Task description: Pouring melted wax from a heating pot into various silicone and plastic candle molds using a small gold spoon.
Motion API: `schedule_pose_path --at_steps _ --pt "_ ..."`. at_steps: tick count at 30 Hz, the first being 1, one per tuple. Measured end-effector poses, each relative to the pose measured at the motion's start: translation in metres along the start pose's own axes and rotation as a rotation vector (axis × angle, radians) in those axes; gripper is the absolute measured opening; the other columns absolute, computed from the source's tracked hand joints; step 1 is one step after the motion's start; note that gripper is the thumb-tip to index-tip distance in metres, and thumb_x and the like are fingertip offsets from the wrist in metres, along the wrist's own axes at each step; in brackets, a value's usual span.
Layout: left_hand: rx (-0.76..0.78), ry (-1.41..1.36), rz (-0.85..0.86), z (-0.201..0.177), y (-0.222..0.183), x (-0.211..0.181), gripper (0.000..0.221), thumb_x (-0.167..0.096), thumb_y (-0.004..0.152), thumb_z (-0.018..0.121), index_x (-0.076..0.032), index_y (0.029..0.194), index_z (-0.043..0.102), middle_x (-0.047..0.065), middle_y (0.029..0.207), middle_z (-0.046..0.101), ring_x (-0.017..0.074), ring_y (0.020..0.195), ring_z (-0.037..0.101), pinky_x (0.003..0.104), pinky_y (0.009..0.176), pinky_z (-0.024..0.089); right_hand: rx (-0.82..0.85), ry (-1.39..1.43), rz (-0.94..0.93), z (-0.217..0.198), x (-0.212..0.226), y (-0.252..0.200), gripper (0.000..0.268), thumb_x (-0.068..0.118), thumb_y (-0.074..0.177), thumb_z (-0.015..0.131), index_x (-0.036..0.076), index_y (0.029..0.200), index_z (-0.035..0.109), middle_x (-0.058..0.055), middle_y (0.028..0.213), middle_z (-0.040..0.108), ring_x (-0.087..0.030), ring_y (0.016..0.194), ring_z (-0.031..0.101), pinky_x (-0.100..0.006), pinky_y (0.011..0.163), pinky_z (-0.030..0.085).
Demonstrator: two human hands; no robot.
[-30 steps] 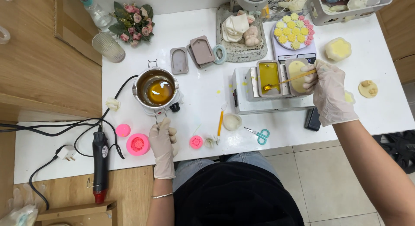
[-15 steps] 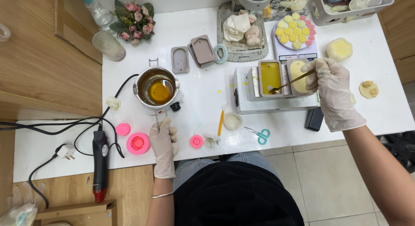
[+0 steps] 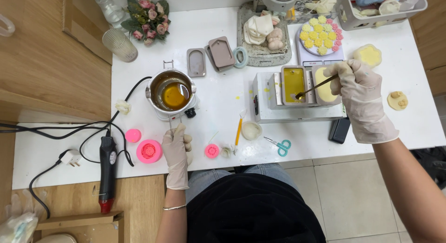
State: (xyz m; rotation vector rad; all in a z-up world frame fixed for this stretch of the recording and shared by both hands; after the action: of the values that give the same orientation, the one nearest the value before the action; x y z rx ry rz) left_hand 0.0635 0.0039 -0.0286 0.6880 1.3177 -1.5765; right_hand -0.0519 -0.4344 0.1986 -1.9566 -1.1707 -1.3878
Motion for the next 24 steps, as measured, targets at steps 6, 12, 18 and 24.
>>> schedule_pose_path --at_steps 6,12,18,24 --pt "0.007 0.01 0.023 0.004 0.001 0.001 0.021 -0.021 0.096 0.068 -0.005 0.092 0.056 0.0 0.063 0.054 0.0046 0.046 0.04 0.02 0.04 0.032 0.019 0.409 0.009 0.081 0.029 0.021 0.03 0.026 0.115 0.054 0.005 0.104 0.07 0.0 0.075 0.062 -0.007 0.063 0.056 -0.021 0.059 0.044" --pt "-0.051 0.128 0.001 0.012 -0.018 -0.02 0.024 -0.025 0.097 0.068 -0.004 0.091 0.061 0.001 0.064 0.06 0.0043 0.047 0.046 0.021 0.043 0.039 0.295 0.506 0.118 0.232 0.01 0.048 0.034 0.031 0.111 0.049 0.004 0.103 0.069 -0.003 0.077 0.068 -0.009 0.059 0.061 -0.022 0.054 0.047" --pt "-0.072 0.14 -0.023 0.014 -0.028 -0.032 0.025 -0.028 0.096 0.069 -0.003 0.094 0.064 0.002 0.065 0.061 0.0035 0.048 0.046 0.02 0.045 0.039 0.371 0.481 0.22 0.326 -0.029 0.057 0.031 0.028 0.11 0.049 0.005 0.1 0.067 -0.003 0.075 0.068 -0.008 0.056 0.059 -0.022 0.052 0.047" --pt "-0.052 0.073 -0.037 0.013 -0.015 -0.005 0.024 -0.026 0.095 0.07 -0.003 0.1 0.063 0.003 0.064 0.062 0.0036 0.047 0.044 0.02 0.042 0.036 0.317 0.453 0.276 0.345 -0.052 0.064 0.031 0.027 0.109 0.049 0.006 0.095 0.066 -0.002 0.07 0.067 -0.008 0.052 0.056 -0.023 0.049 0.045"
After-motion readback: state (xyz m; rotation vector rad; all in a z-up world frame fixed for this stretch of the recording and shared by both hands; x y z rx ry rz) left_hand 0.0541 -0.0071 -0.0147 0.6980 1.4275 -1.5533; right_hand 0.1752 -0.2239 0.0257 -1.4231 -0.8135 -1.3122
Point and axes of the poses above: each hand's wrist, its own y-axis towards the middle knuckle, its own z-axis out of the palm, x = y × z, the point moved 7 cm from there along y, towards the middle knuckle
